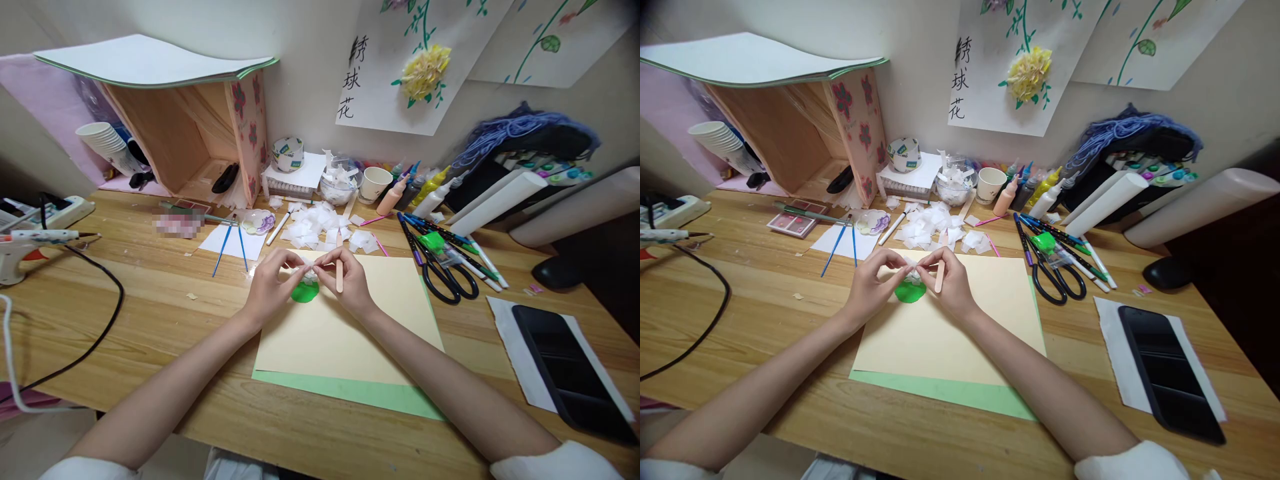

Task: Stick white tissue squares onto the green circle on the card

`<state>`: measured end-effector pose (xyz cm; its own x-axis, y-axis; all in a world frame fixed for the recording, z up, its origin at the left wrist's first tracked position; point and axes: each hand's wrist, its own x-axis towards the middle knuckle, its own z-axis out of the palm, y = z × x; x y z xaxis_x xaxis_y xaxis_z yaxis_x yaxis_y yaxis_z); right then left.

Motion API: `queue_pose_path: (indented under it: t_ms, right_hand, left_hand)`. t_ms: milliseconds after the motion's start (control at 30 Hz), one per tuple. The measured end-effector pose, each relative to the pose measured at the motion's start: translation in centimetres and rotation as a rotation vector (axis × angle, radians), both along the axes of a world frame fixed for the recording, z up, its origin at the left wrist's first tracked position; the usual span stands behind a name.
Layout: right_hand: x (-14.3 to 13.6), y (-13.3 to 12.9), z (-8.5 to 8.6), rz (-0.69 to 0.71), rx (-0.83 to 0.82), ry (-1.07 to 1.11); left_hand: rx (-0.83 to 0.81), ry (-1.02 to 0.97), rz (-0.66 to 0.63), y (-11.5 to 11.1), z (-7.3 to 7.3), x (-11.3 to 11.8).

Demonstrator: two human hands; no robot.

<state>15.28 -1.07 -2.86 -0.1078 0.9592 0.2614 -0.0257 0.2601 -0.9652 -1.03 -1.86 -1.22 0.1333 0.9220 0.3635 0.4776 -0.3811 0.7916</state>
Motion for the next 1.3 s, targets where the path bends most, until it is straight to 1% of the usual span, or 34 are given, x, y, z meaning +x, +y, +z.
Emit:
queue_pose_path:
  t_ms: [67, 133, 367, 533, 700, 767, 900, 1000, 1100, 1200, 1233, 1300]
  right_hand:
    - [0.0, 0.0, 0.1, 0.018, 0.001, 0.014]
    - [0.0, -0.1, 0.1, 0.033, -0.002, 0.025]
    - [0.0, -0.1, 0.2, 0.027, 0.035, 0.018]
    - [0.0, 0.0, 0.2, 0.008, 0.048, 0.022]
    - [0.1, 0.0, 0.0, 0.043, 0.022, 0.054]
    - [0.0, 0.0, 0.0, 0.038, 0.025, 0.060]
    - [-0.1, 0.0, 0.1, 0.021, 0.046, 0.048]
    - [-0.1, 0.1, 0.0, -0.003, 0.058, 0.042]
    - [0.0, 0.2, -0.2, -0.048, 0.054, 0.043]
    - [0.1, 0.4, -0.4, -0.089, 0.036, 0.050]
    - [0.1, 0.5, -0.4, -0.098, 0.028, 0.052]
    - [0.1, 0.6, -0.5, -0.108, 0.009, 0.059]
  left_hand:
    - [0.009, 0.061, -0.037, -0.4, 0.4, 0.2]
    - [0.005, 0.072, -0.053, -0.6, 0.5, 0.3]
    - [0.015, 0.020, -0.035, -0.3, 0.2, 0.3]
    - [0.004, 0.005, 0.006, -0.2, 0.3, 0.2]
    - [0.021, 0.010, -0.068, -0.5, 0.4, 0.5]
    - [0.038, -0.007, -0.058, -0.5, 0.3, 0.6]
    - [0.064, -0.021, -0.018, -0.4, 0.1, 0.7]
    - [0.042, -0.027, 0.028, 0.0, 0.0, 0.7]
    - [-0.023, -0.103, 0.135, 0.9, -0.4, 0.1]
    - [-0.103, -0.164, 0.301, 2.3, -1.1, -1.1]
    - [-0.114, -0.141, 0.349, 2.7, -1.4, -1.5]
    - [-0.104, -0.071, 0.381, 3.0, -1.6, -2.1]
